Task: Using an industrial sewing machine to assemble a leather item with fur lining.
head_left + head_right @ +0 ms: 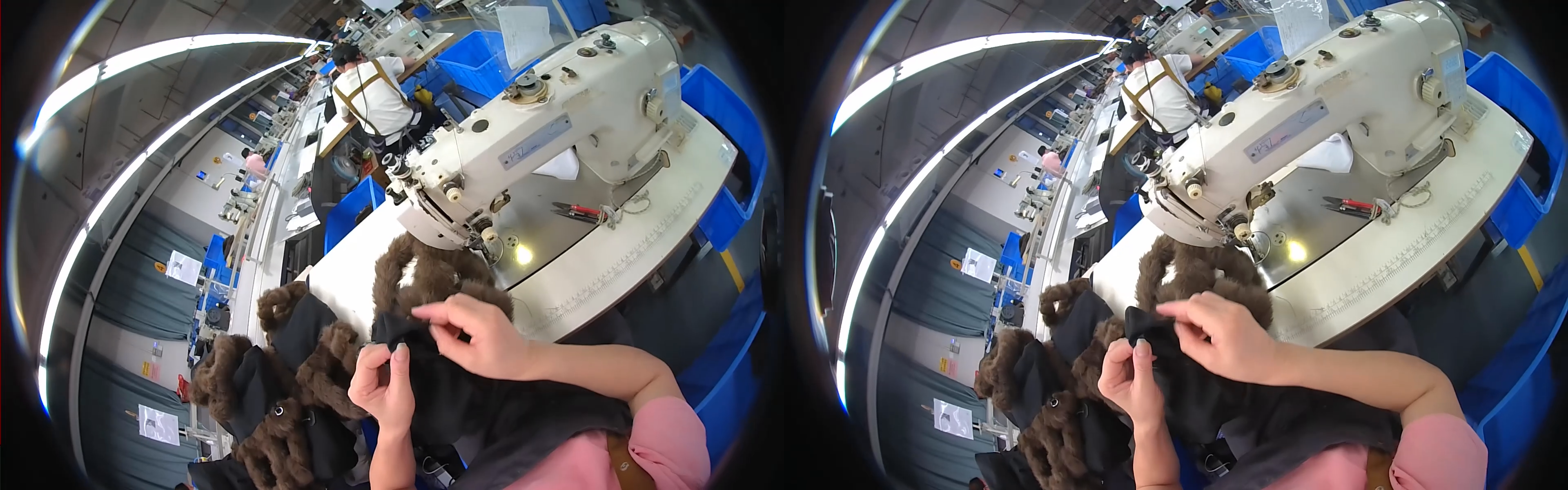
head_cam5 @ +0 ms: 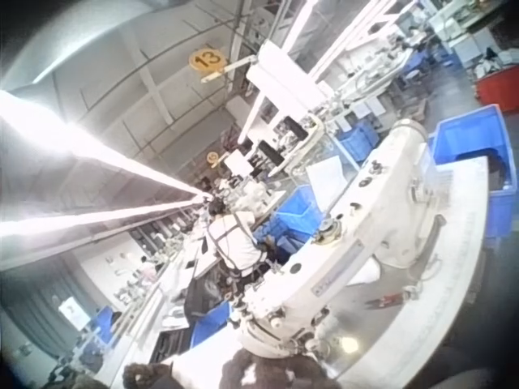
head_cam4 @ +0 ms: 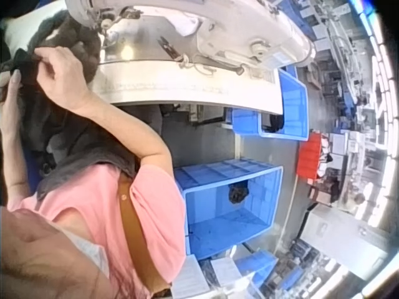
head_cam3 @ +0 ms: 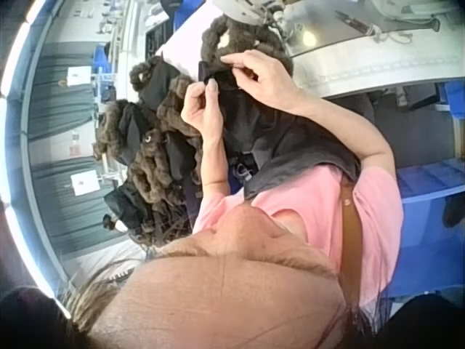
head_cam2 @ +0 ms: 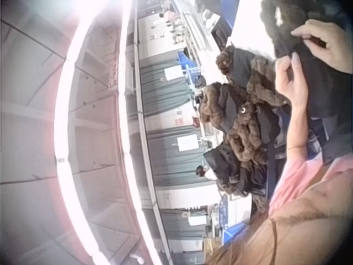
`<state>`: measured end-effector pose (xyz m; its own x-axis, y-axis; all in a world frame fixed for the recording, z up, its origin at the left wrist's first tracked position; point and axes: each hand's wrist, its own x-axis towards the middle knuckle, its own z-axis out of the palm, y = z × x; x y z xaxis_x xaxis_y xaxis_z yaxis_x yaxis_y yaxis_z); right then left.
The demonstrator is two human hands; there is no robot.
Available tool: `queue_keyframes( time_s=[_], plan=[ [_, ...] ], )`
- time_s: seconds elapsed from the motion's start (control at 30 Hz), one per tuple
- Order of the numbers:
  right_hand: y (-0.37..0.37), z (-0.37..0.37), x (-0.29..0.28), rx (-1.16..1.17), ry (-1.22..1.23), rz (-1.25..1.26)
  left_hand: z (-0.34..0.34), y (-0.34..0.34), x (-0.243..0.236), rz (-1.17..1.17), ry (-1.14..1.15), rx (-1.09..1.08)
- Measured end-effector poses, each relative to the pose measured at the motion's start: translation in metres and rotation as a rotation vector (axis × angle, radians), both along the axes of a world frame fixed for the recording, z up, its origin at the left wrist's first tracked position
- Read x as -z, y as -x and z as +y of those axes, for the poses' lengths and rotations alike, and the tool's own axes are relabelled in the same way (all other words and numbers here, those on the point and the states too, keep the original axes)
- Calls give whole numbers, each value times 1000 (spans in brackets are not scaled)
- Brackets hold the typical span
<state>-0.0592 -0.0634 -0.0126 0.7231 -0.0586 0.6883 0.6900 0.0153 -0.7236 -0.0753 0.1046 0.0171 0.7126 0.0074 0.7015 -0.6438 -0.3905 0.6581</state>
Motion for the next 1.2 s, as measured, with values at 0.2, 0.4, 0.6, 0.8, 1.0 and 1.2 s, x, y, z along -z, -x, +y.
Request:
queue_keyframes(
  time_s=[0.2, 0.4, 0.6, 0.8, 1.0, 1.2],
  plan=[
    [-8, -1, -7, 49, 16, -140, -16, 9, -5, -38, -65, -68],
    [-24, 1, -25, 292, 232, -429, -21, 20, -21, -302, -634, -188],
    [-25, -16, -52, 43, 178, -366, 1, 6, -53, -247, -465, -106],
    [-35, -19, -51, 179, 336, -529, 13, -13, -53, 55, -283, 85],
    [-44, -29, -51, 346, 586, -901, 15, -20, -57, 215, -130, 288],
    [-57, -30, -44, 386, 566, -956, 19, -32, -44, 231, -16, 259]
  ],
)
